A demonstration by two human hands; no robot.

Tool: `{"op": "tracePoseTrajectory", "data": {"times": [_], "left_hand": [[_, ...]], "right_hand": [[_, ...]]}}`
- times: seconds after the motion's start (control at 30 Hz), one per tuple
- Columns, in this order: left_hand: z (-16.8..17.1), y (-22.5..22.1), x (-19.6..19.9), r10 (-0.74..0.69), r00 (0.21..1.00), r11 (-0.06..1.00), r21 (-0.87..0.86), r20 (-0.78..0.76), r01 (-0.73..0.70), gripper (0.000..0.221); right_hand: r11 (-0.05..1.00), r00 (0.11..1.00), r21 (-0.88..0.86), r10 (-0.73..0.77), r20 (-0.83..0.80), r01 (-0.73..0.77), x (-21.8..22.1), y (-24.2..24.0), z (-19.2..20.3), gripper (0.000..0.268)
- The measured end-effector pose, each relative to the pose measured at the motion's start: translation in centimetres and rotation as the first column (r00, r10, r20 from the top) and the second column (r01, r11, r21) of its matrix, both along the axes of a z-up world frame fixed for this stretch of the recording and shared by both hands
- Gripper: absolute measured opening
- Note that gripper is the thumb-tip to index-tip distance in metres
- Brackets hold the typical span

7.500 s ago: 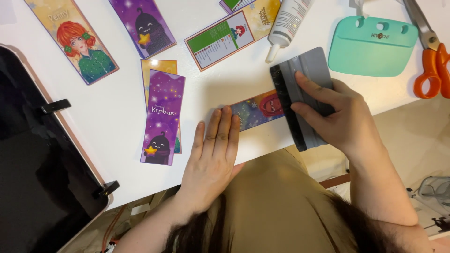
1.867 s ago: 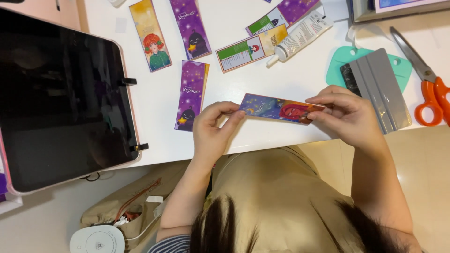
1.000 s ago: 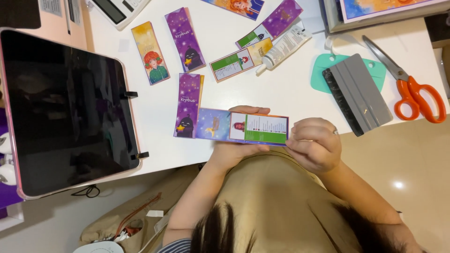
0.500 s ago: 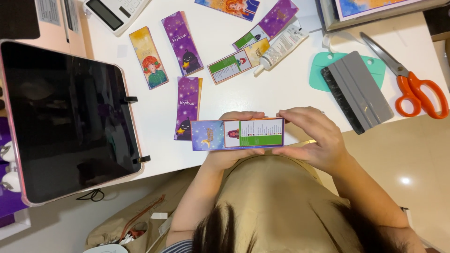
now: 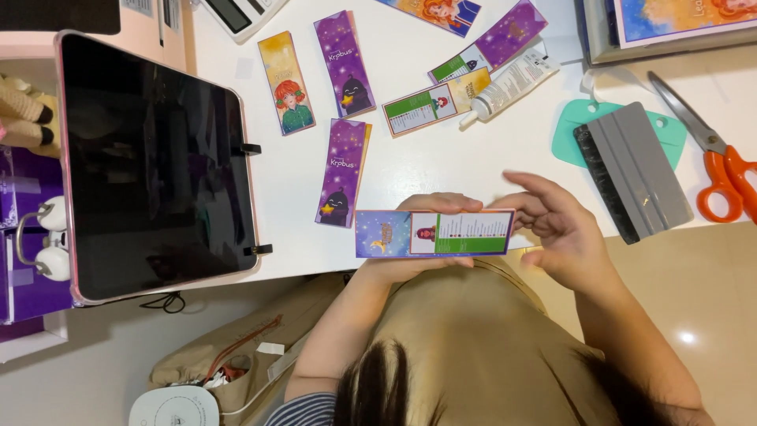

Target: Assembling decorative bookmarks by applying glue to a base strip and attaching a printed cover, then smoothing with a squeegee.

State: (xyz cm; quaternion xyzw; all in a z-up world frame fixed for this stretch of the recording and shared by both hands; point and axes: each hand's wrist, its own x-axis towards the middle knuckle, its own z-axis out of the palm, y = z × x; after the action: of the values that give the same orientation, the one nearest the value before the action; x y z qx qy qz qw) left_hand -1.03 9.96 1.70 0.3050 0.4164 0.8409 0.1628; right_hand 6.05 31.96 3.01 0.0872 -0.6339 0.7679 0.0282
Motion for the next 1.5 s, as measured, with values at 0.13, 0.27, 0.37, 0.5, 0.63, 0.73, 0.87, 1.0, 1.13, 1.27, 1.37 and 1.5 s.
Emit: {"op": "tracePoseTrajectory", "data": {"times": [0.13,0.27,0.37,0.5,0.63,0.73,0.87,1.0,1.13,1.27,1.37,1.5], "left_hand": [[0.9,0.2,-0.2,-0.057,0.992,0.998,0.006,-0.114,0.058,0.061],[1.2,0.3,-0.1,-0.077,0.98,0.997,-0.011,-0.184,0.076,0.056],[0.8,0.4,0.0,-0.069,0.976,0.998,-0.027,-0.204,0.065,0.056],[1.0,-0.5,0.4,-0.178,0.984,0.956,-0.243,-0.024,0.167,0.083],[-1.8,-1.6,-0.3,-0.319,0.939,0.946,-0.015,0.129,0.324,0.136],[-1.6,-2.1,-0.5,0.013,0.996,0.994,-0.112,0.09,-0.003,0.057],[0.1,-1.6,-0.7,0.281,0.954,0.895,-0.33,-0.103,-0.3,0.055],[-0.2,-1.0,-0.5,0.237,0.967,0.926,-0.279,-0.097,-0.255,0.057],[-1.7,-0.9,-0.7,0.237,0.967,0.934,-0.252,-0.096,-0.254,0.06],[-1.9,-1.1,-0.8,0.236,0.97,0.937,-0.252,-0.06,-0.243,0.059],[-1.7,-1.0,-0.9,0.239,0.969,0.937,-0.249,-0.06,-0.246,0.059],[-1.4,-1.2,-1.1,0.248,0.967,0.93,-0.267,-0.058,-0.254,0.057]], "right_hand": [[0.995,0.999,0.1,-0.022,-0.032,0.025,0.0,0.8,-3.4,0.058],[0.973,0.98,0.212,-0.044,-0.196,0.087,-0.6,0.2,-4.1,0.045],[0.967,0.97,0.233,-0.044,-0.241,0.102,-0.7,0.9,-4.8,0.046],[0.968,0.945,0.199,-0.081,-0.317,0.15,-1.4,0.8,-3.2,0.051],[0.934,0.915,0.293,-0.079,-0.397,0.207,-1.7,1.6,-1.0,0.053],[0.886,0.888,0.368,-0.094,-0.451,0.281,-1.8,2.0,-0.2,0.054],[0.915,0.855,0.295,-0.092,-0.511,0.274,-2.1,2.7,-1.0,0.055],[0.992,0.871,-0.011,-0.119,-0.476,0.129,-2.8,2.0,-1.9,0.066],[0.985,0.901,-0.116,-0.163,-0.402,0.126,-2.9,0.6,-2.1,0.073],[0.976,0.912,-0.167,-0.194,-0.362,0.142,-2.7,1.0,-3.0,0.073],[0.979,0.888,-0.101,-0.205,-0.412,0.179,-2.6,1.3,-3.3,0.063],[0.965,0.882,-0.005,-0.243,-0.404,0.263,-2.2,2.1,-3.5,0.054]]}}
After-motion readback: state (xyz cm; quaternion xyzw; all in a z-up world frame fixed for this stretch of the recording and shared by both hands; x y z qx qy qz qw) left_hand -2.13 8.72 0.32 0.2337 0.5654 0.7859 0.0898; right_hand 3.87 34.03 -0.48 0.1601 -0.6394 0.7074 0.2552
